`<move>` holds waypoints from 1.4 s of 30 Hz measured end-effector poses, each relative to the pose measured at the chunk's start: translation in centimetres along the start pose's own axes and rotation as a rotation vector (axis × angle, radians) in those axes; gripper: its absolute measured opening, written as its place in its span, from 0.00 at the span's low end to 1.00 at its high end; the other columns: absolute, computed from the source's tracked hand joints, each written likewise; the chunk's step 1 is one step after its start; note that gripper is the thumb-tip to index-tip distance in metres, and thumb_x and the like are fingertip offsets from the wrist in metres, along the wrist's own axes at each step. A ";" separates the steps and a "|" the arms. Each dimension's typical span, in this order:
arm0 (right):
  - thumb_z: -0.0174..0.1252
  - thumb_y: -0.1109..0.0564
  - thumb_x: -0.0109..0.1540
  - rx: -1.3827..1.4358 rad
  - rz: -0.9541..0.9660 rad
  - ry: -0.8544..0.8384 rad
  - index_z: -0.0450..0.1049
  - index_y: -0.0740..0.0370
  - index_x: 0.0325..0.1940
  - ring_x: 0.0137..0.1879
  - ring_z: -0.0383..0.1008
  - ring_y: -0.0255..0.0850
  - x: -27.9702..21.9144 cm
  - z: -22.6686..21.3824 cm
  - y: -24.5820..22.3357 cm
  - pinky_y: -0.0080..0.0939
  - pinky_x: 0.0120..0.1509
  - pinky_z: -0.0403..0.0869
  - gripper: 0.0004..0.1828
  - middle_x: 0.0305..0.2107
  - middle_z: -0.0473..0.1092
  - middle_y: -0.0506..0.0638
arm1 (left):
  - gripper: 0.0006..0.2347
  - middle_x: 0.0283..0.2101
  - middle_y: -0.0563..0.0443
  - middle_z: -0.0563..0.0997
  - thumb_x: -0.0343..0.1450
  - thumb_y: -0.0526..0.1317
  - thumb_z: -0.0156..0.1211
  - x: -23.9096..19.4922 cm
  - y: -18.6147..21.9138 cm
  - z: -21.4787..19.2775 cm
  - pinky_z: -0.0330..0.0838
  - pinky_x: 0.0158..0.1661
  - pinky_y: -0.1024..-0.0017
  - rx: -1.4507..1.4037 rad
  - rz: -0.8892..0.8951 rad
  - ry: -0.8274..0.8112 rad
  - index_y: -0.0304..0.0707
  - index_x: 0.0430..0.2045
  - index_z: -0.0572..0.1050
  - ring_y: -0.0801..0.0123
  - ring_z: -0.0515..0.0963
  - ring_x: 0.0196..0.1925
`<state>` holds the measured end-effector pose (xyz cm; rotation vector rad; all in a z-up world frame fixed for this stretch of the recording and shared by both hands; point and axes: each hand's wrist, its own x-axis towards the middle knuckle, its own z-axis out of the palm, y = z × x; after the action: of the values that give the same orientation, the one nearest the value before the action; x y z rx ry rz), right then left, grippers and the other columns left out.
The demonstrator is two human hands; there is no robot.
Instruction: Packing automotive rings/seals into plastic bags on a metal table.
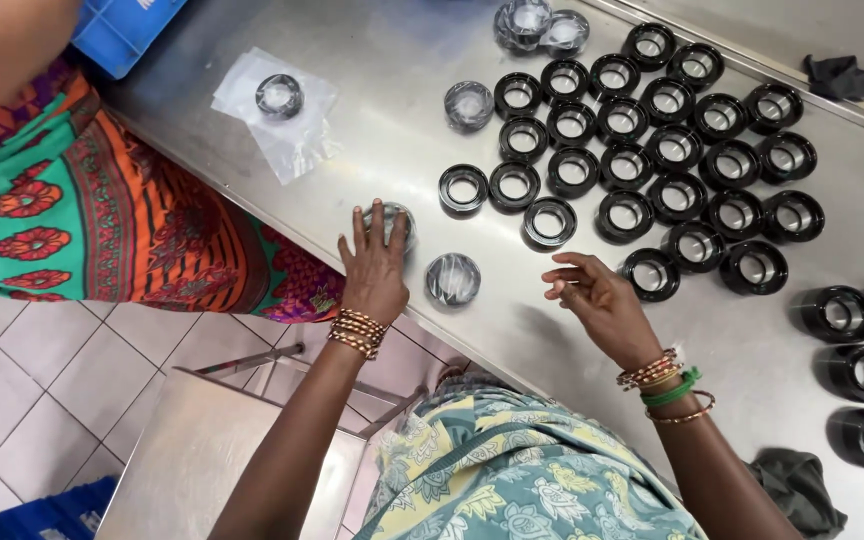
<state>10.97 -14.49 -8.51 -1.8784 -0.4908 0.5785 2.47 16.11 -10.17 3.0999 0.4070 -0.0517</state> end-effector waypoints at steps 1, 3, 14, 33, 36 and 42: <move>0.53 0.55 0.66 0.051 0.041 0.017 0.67 0.59 0.63 0.51 0.79 0.37 -0.1 -0.1 0.6 0.37 0.56 0.79 0.21 0.49 0.77 0.49 | 0.38 0.74 0.32 0.45 0.63 0.32 0.62 0.0 0.0 -0.9 0.51 0.65 0.39 -0.087 -0.038 -0.047 0.45 0.70 0.52 0.36 0.44 0.75; 0.54 0.54 0.67 0.099 0.084 0.049 0.70 0.61 0.60 0.49 0.80 0.37 -0.2 -0.3 1.7 0.37 0.53 0.79 0.19 0.47 0.78 0.50 | 0.38 0.73 0.30 0.42 0.64 0.35 0.66 0.8 -0.6 -2.1 0.51 0.64 0.39 -0.177 -0.062 -0.092 0.48 0.70 0.52 0.33 0.43 0.74; 0.55 0.51 0.66 0.069 0.213 0.096 0.78 0.61 0.53 0.44 0.79 0.34 3.0 0.0 4.5 0.35 0.49 0.77 0.17 0.42 0.81 0.47 | 0.42 0.59 0.36 0.70 0.55 0.36 0.78 6.8 -4.5 1.7 0.68 0.62 0.53 -0.623 -0.086 0.045 0.43 0.65 0.60 0.42 0.69 0.61; 0.55 0.53 0.64 0.032 0.193 -0.016 0.80 0.58 0.52 0.43 0.82 0.34 23.7 -0.9 -0.4 0.38 0.47 0.80 0.15 0.40 0.83 0.47 | 0.21 0.57 0.44 0.70 0.66 0.42 0.62 33.0 -3.8 10.2 0.70 0.59 0.65 -0.326 1.330 0.102 0.37 0.53 0.66 0.57 0.70 0.61; 0.53 0.53 0.66 -0.171 0.346 0.053 0.80 0.53 0.56 0.32 0.71 0.41 28.5 -2.7 -4.0 0.44 0.33 0.67 0.17 0.38 0.80 0.50 | 0.13 0.55 0.48 0.73 0.71 0.43 0.55 36.0 -3.9 4.3 0.72 0.58 0.70 -0.091 1.819 0.146 0.36 0.46 0.72 0.63 0.74 0.60; 0.53 0.47 0.67 -0.526 0.071 0.179 0.78 0.52 0.57 0.30 0.75 0.42 37.3 -3.1 -15.9 0.41 0.36 0.74 0.18 0.37 0.82 0.48 | 0.07 0.41 0.53 0.72 0.72 0.45 0.59 39.0 -12.9 -1.9 0.75 0.57 0.65 -0.010 1.568 0.300 0.45 0.29 0.72 0.60 0.74 0.55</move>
<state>41.57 10.49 1.25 -2.4301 -0.4907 0.3389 36.85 38.65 -9.72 2.4626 -1.8967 0.3998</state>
